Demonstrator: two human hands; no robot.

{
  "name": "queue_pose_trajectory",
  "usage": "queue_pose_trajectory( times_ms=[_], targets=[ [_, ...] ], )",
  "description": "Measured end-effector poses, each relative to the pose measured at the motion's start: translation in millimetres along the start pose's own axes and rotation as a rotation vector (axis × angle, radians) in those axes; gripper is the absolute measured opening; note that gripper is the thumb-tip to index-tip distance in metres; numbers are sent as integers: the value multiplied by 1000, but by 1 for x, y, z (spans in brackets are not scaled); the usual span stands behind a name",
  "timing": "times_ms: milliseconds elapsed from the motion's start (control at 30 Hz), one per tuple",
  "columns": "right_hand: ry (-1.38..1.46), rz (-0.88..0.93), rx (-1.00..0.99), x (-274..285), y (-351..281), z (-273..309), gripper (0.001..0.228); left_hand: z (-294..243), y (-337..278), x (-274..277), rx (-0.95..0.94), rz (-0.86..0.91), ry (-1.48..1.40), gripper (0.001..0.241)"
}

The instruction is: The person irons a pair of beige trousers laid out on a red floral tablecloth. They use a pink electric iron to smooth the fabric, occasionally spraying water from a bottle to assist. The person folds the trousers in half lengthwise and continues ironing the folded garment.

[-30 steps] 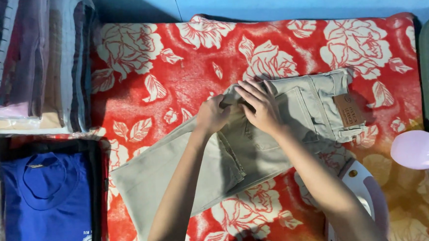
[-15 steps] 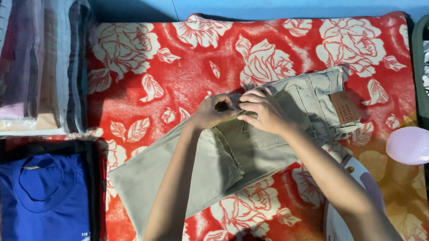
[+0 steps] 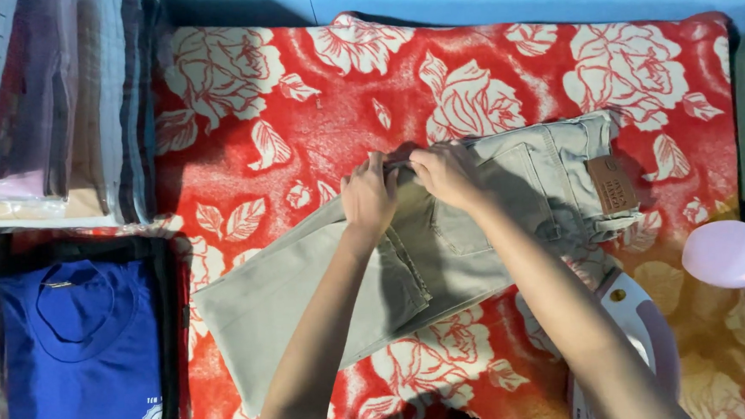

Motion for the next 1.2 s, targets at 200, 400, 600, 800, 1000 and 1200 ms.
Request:
queue_pose_trajectory(
  times_ms=[200, 400, 600, 800, 1000, 1200],
  targets=[
    [-4, -148, -148, 0, 6, -2, 11, -38, -43, -15, -406, -440, 183, 41],
    [-273, -574, -47, 2, -17, 34, 5, -34, -48, -34, -430, -429, 226, 65],
    [-202, -425, -102, -18, -49, 52, 43, -38, -42, -24, -407, -195, 351, 83],
    [-10, -386, -242, 3, -69, 38, 53, -35, -30, -25, -352, 0, 403, 89],
    [-414, -1329, -1098, 3, -227, -45, 88, -21, 2, -12, -310, 29, 258, 51],
    [901, -1030, -1457, 70, -188, 30, 75, 9, 33, -14, -309, 140, 132, 44]
  ],
)
Point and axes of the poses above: each hand's wrist, its own y-axis towards the middle knuckle, its own x-axis out of the back of the hand, z = x × y, the point moved 2 cm from there along y, towards the middle knuckle, and after that the axes turned 4 degrees about z, right-handed, at the moved point
